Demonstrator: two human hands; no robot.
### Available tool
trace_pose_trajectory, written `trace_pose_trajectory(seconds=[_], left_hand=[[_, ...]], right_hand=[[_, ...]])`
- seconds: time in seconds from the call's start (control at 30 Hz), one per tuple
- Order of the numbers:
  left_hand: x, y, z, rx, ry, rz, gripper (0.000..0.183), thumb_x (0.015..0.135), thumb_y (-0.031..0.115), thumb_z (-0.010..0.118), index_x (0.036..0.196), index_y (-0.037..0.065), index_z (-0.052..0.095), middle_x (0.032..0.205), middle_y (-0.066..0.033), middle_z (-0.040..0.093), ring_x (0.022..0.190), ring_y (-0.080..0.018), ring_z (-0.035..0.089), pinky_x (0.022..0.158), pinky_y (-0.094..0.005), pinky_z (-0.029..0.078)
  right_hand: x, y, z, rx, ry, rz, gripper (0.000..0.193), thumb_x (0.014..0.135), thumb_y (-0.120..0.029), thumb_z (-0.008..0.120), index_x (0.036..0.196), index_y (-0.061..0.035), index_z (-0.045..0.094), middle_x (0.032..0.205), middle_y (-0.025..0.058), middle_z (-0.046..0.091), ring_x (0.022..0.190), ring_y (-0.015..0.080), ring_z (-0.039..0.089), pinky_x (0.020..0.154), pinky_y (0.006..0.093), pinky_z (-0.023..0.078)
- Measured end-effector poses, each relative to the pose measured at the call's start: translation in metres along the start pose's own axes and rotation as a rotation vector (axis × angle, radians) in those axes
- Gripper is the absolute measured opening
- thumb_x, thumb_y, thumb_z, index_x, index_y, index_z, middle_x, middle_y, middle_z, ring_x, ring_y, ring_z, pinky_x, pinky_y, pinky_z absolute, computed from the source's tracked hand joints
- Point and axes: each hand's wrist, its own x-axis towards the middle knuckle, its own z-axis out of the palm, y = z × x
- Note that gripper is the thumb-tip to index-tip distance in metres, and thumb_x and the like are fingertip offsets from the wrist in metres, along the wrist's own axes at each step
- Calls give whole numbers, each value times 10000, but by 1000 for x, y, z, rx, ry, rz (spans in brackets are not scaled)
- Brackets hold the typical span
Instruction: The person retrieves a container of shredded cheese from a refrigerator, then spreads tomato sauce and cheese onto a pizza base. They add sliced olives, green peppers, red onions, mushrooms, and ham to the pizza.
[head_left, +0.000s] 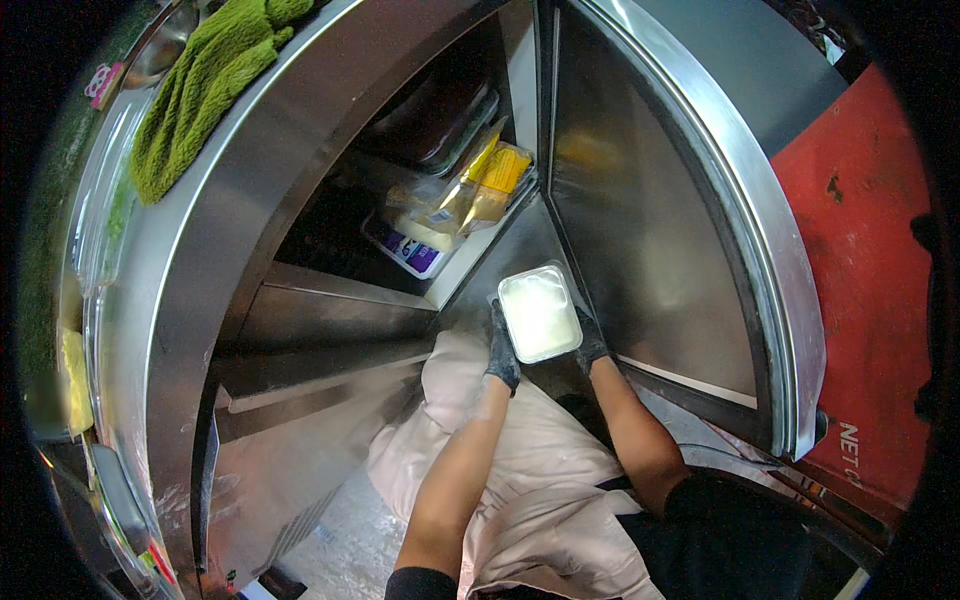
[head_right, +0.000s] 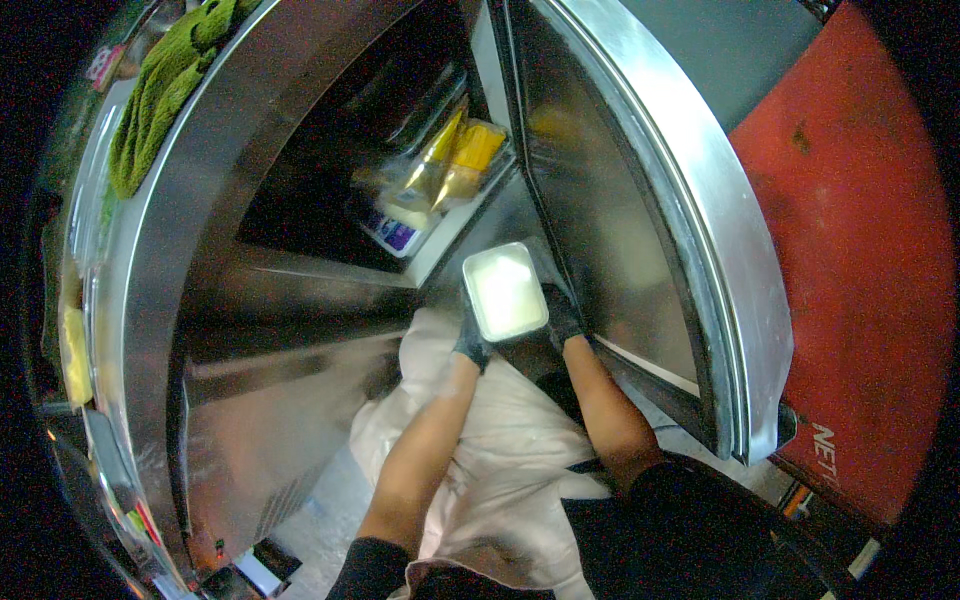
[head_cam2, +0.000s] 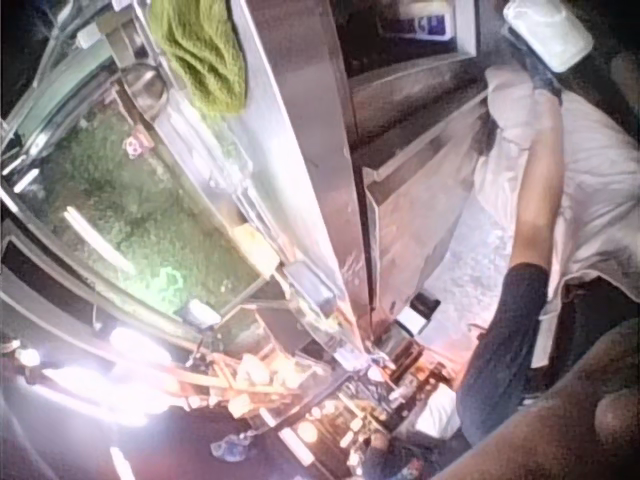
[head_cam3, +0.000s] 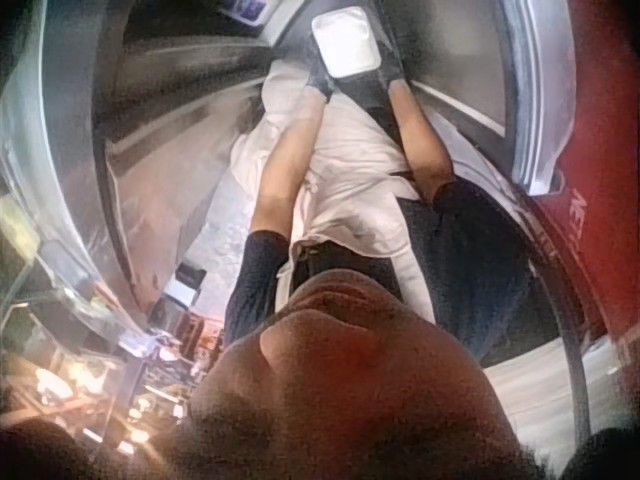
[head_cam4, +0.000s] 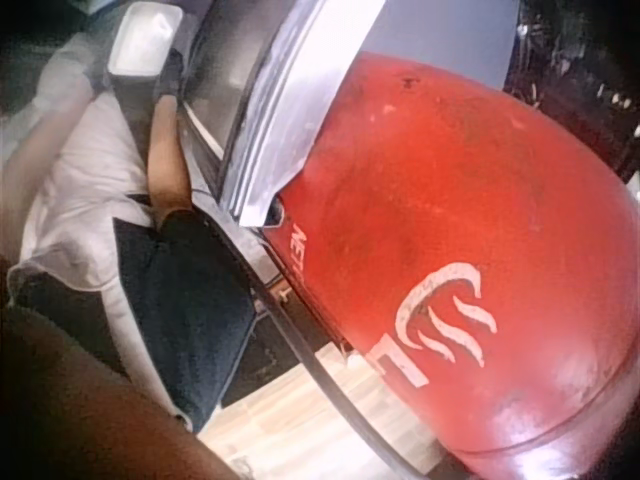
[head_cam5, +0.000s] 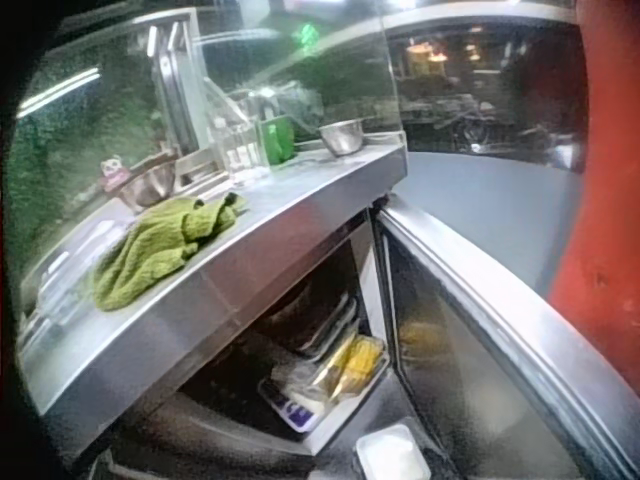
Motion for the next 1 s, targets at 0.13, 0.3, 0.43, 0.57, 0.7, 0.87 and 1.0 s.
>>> trace_pose_trajectory(seconds=[0.13, 0.3, 0.43, 0.57, 0.7, 0.87, 1.0], left_hand=[[-6, 9, 7, 13, -37, 37, 666, 1071, 574, 386, 1537, 100, 432, 1517, -34, 500, 1354, -189, 494, 1129, -318, 400], [-3, 16, 5, -109, -116, 0, 552, 1090, 512, 389, 1417, 89, 526, 1316, -49, 604, 1189, -164, 562, 1036, -313, 490], [1, 15, 3, 169, -92, 63, 722, 1057, 610, 387, 1538, 74, 425, 1513, -59, 505, 1335, -206, 503, 1128, -325, 399], [0, 27, 5, 103, -144, -31, 734, 1050, 626, 386, 1530, 73, 437, 1512, -63, 509, 1318, -205, 522, 1118, -328, 416], [-5, 46, 15, 188, -139, -84, 740, 1052, 629, 372, 1538, 74, 425, 1501, -64, 522, 1293, -203, 546, 1107, -322, 428], [-13, 62, 25, 233, -103, -110, 700, 1071, 587, 369, 1551, 78, 401, 1481, -71, 533, 1303, -209, 536, 1108, -321, 424], [-18, 81, 20, 552, -242, 142, 650, 1079, 520, 413, 1547, 70, 401, 1479, -87, 527, 1306, -214, 528, 1110, -328, 420]], right_hand=[[12, 15, -3, 324, -40, -8, 296, 1065, -203, 477, 1172, -28, 691, 1046, 74, 697, 888, 163, 631, 763, 327, 538], [38, 50, -15, 355, 0, -23, 302, 1069, -212, 475, 1162, -23, 692, 1032, 80, 688, 907, 161, 624, 797, 317, 542], [49, 62, -22, 290, -83, -89, 345, 1080, -250, 478, 1271, -17, 645, 1134, 89, 697, 968, 175, 660, 841, 320, 570], [26, 33, -8, 316, 12, -1, 384, 1077, -248, 483, 1353, -12, 606, 1279, 98, 659, 1121, 191, 617, 937, 305, 514], [-8, -4, 5, 298, -77, 16, 437, 1079, -279, 505, 1427, -17, 539, 1357, 102, 620, 1203, 197, 588, 987, 303, 500], [-4, 0, 7, 196, 59, -41, 434, 1084, -274, 499, 1433, -18, 530, 1388, 103, 602, 1244, 205, 570, 1005, 320, 493], [15, 12, 2, -162, 3, -226, 402, 1072, -239, 506, 1400, -15, 561, 1400, 117, 597, 1258, 226, 563, 1037, 372, 475]])
